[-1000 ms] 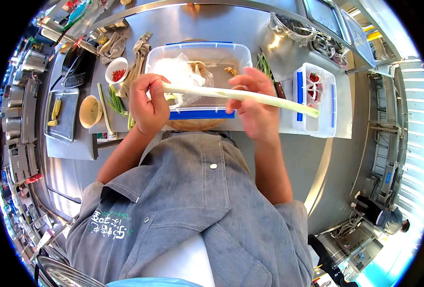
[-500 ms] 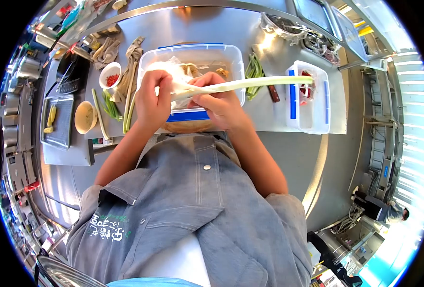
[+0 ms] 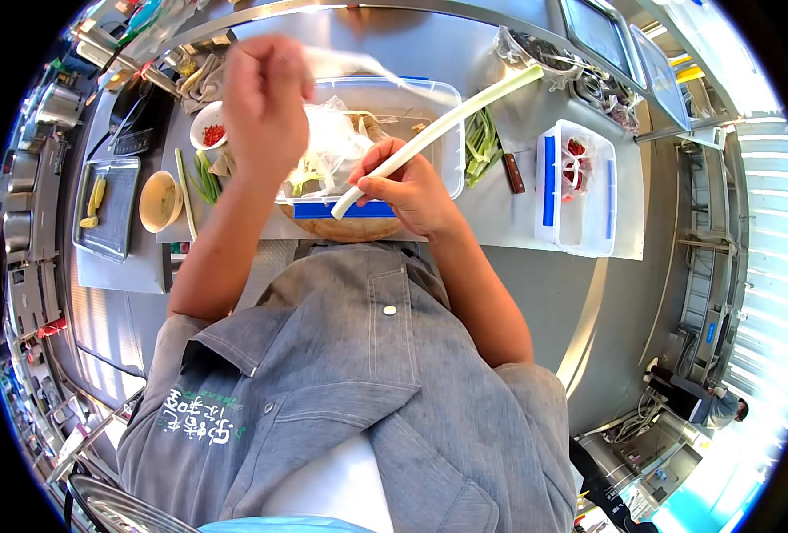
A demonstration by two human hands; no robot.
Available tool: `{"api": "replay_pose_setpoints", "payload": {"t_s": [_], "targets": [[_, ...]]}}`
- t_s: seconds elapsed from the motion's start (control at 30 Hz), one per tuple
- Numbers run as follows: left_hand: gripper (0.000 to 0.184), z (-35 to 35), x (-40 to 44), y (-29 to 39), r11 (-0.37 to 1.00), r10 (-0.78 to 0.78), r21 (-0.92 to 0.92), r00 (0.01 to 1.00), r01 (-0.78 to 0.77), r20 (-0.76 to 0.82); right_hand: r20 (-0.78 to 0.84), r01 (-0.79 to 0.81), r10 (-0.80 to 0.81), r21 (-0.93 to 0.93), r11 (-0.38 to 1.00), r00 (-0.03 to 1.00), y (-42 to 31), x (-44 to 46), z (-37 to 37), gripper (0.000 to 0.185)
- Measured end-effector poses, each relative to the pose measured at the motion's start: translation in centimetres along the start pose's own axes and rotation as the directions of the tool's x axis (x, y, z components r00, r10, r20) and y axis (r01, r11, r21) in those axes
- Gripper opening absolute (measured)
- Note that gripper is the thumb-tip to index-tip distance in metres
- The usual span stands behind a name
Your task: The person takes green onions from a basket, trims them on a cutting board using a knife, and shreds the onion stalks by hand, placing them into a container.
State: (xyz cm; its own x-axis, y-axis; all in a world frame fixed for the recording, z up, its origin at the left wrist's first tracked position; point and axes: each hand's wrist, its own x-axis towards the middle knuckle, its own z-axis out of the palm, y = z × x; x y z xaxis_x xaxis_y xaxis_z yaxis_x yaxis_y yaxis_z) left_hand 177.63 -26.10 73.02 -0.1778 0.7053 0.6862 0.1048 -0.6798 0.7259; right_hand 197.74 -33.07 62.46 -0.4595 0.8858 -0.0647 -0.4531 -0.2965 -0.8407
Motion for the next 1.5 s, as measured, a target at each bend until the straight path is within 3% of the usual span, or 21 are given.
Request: {"api": "replay_pose_setpoints", "payload": {"t_s": [0.1, 0.17, 0.23, 0.3, 0.37, 0.43, 0.5, 0.57, 0.63, 0.77, 0.83, 0.87, 0.97, 1.13, 1.2, 1.23, 1.3, 1.33, 1.37, 1.43, 1.5], "targets": [[0.018, -2.0, 2.0, -0.7, 0.992, 0.106, 0.085, 0.984, -0.094, -0.141, -0.037, 0.034, -0.033, 0.017, 0.999, 0.999, 0.0, -1.1, -1.4, 0.023], [0.014, -4.5, 0.3, -3.1, 0.891, 0.128, 0.444, 0.991, -0.096, -0.042, -0.067, 0.075, -0.072, 0.042, 0.996, 0.995, -0.4, -2.1, -2.5, 0.021], [0.019, -5.8, -3.2, -5.5, 0.716, -0.035, 0.688, 0.979, -0.115, 0.199, -0.051, 0.164, -0.158, 0.141, 0.976, 0.986, -1.2, -3.4, -3.7, 0.017], [0.03, -7.2, -6.9, -7.8, 0.619, -0.464, 0.773, 0.731, -0.136, 0.5, -0.051, 0.164, -0.158, 0.141, 0.976, 0.986, -1.7, -4.6, -4.8, 0.014], [0.039, -7.0, -9.9, -8.3, 0.495, -0.466, 0.815, 0.7, -0.301, 0.542, -0.036, 0.205, -0.202, 0.202, 0.958, 0.979, -2.8, -4.9, -4.7, 0.013], [0.04, -5.2, -8.8, -4.6, 0.548, -0.464, 0.808, 0.726, -0.215, 0.508, -0.014, 0.214, -0.216, 0.197, 0.957, 0.976, -3.3, -4.9, -4.4, 0.013], [0.036, -3.7, -8.6, -1.5, 0.771, -0.402, 0.637, 0.787, 0.015, 0.468, 0.002, 0.253, -0.258, 0.186, 0.949, 0.966, -3.8, -4.7, -3.1, 0.012], [0.033, -2.2, -8.9, 1.3, 0.899, -0.43, 0.355, 0.679, 0.259, 0.594, 0.002, 0.263, -0.267, 0.164, 0.951, 0.964, -3.8, -4.2, -1.1, 0.013], [0.031, -1.1, -9.4, 2.3, 0.929, -0.368, 0.281, 0.688, 0.241, 0.625, 0.0, 0.28, -0.283, 0.145, 0.949, 0.959, -3.7, -3.9, -0.3, 0.013], [0.028, -2.2, -10.1, 0.3, 0.906, -0.418, 0.297, 0.747, 0.301, 0.517, -0.158, 0.181, -0.203, -0.143, 0.973, 0.966, -4.0, -4.1, -0.6, 0.016], [0.027, -3.4, -9.5, 0.3, 0.921, -0.18, 0.381, 0.773, -0.085, 0.608, -0.102, 0.28, -0.278, 0.001, 0.96, 0.955, -3.8, -4.2, -2.2, 0.018], [0.027, -3.4, -9.3, 1.0, 0.908, -0.185, 0.404, 0.757, -0.112, 0.627, -0.16, 0.29, -0.298, -0.071, 0.954, 0.941, -3.7, -4.2, -1.7, 0.021], [0.03, -2.7, -10.6, 0.6, 0.884, -0.364, 0.465, 0.688, 0.044, 0.628, -0.144, 0.271, -0.287, -0.118, 0.955, 0.947, -2.9, -3.6, 0.9, 0.02], [0.03, -3.6, -10.5, 0.5, 0.938, -0.346, 0.226, 0.766, 0.264, 0.542, -0.084, 0.274, -0.285, -0.123, 0.954, 0.955, -3.1, -2.7, 1.3, 0.019], [0.035, -4.5, -9.8, 0.3, 0.491, -0.754, 0.144, 0.336, 0.859, 0.565, -0.057, 0.266, -0.276, -0.15, 0.952, 0.959, -3.1, -2.1, 1.6, 0.019], [0.035, -4.8, -9.6, 0.2, 0.489, -0.756, 0.141, 0.338, 0.86, 0.56, -0.052, 0.262, -0.272, -0.149, 0.954, 0.961, -3.1, -1.8, 1.9, 0.019], [0.04, -5.4, -9.4, 0.1, 0.242, -0.807, -0.123, 0.27, 0.962, 0.525, -0.08, 0.265, -0.287, -0.206, 0.942, 0.955, -3.0, -1.3, 2.4, 0.02], [0.033, -5.7, -9.5, -0.3, 0.379, -0.791, -0.039, 0.345, 0.925, 0.505, -0.077, 0.263, -0.284, -0.21, 0.942, 0.956, -3.0, -1.1, 2.6, 0.02], [0.033, -5.8, -9.5, -0.2, 0.376, -0.791, -0.045, 0.346, 0.925, 0.505, -0.072, 0.26, -0.28, -0.208, 0.943, 0.957, -2.9, -0.9, 2.8, 0.02], [0.025, -6.1, -9.6, 0.4, 0.743, -0.645, 0.242, 0.568, 0.624, 0.511, -0.065, 0.25, -0.268, -0.206, 0.946, 0.961, -2.7, -0.7, 2.9, 0.02], [0.021, -6.7, -9.9, 0.3, 0.757, -0.613, 0.18, 0.59, 0.628, 0.525, -0.087, 0.21, -0.228, -0.178, 0.961, 0.97, -2.5, -0.3, 2.5, 0.019]]}}
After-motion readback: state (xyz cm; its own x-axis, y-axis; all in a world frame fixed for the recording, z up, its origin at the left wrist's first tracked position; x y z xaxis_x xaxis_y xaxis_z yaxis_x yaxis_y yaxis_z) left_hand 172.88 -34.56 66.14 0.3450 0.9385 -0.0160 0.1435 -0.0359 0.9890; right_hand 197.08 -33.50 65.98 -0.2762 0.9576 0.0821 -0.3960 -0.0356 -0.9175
